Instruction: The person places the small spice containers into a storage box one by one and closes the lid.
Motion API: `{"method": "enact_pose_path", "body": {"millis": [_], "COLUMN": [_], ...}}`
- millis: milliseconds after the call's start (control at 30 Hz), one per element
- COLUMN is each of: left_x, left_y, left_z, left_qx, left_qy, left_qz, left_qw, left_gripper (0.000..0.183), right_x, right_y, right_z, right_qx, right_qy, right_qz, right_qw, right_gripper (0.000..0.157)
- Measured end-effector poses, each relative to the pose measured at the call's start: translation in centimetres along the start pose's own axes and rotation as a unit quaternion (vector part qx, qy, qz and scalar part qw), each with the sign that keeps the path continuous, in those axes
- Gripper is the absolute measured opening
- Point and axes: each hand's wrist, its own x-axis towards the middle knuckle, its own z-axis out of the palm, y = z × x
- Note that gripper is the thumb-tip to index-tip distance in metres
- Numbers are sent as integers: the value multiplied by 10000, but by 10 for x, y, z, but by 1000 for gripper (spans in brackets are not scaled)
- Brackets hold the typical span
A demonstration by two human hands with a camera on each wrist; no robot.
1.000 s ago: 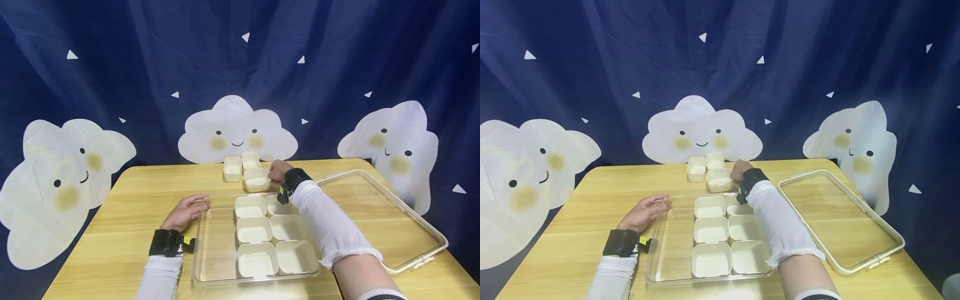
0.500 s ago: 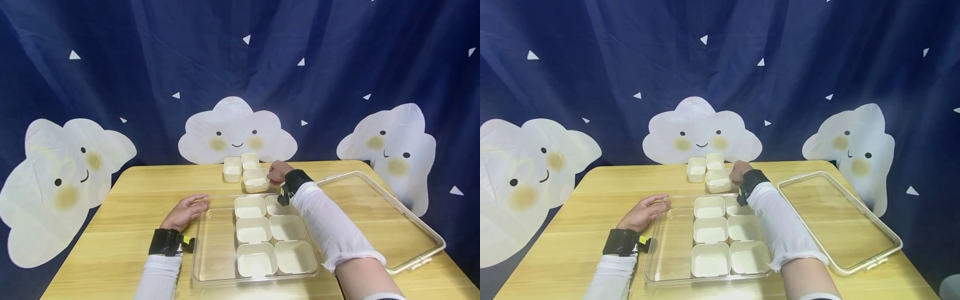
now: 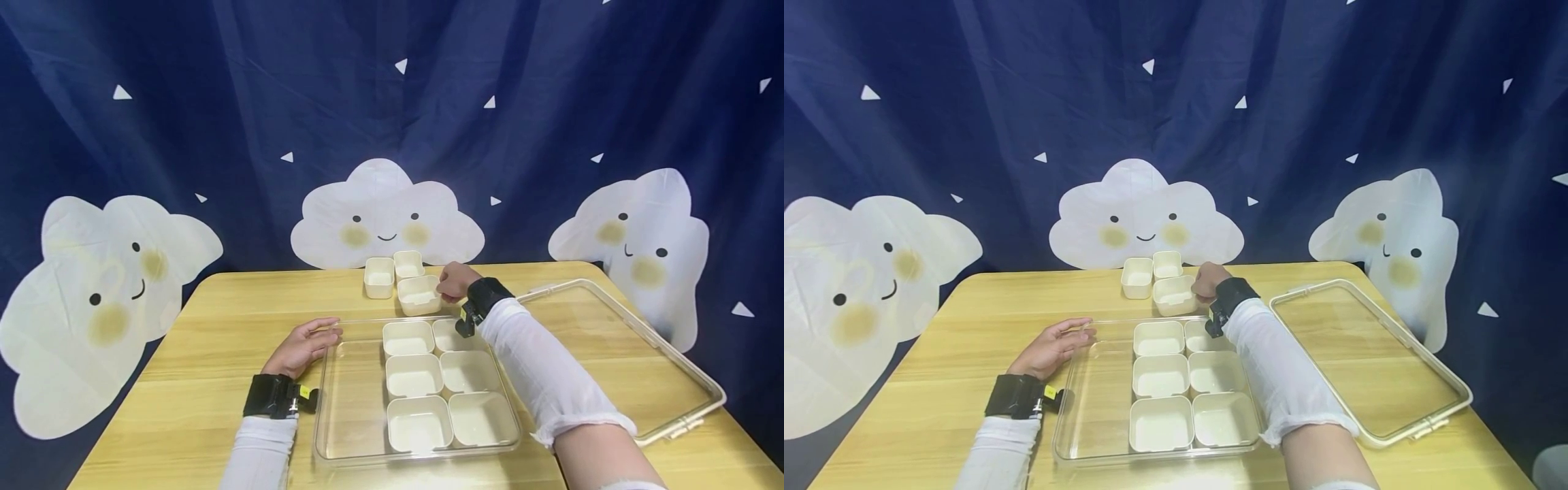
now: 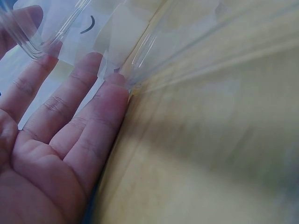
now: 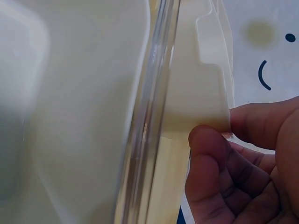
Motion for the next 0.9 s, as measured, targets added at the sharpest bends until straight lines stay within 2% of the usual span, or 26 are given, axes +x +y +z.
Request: {"method": "enact_pose_path", "body": {"millis": [233, 433, 633, 900], "left_x": [0, -1, 0, 1], "left_y": [0, 1, 0, -1], "left_z": [0, -1, -1, -2], "left_qx": [-12, -1, -10, -72], "left_qy": [-24, -34, -13, -20], "left_qz": [15, 8, -16, -19], "left_qw": [10000, 10000, 10000, 10000], "left_gripper": [53, 52, 53, 54], "right_x": [-3, -2, -1, -8], "right_y": [-4, -4, -1, -4], "right_z": [-2, -1, 0, -2], "right_qx": [-5, 236, 258, 365], "right_qy": [-10, -61, -38, 17], "right_qz": [-134, -57, -114, -190], "right_qw": [9999, 9997, 9996, 9992], "right_gripper": [16, 15, 15, 19]}}
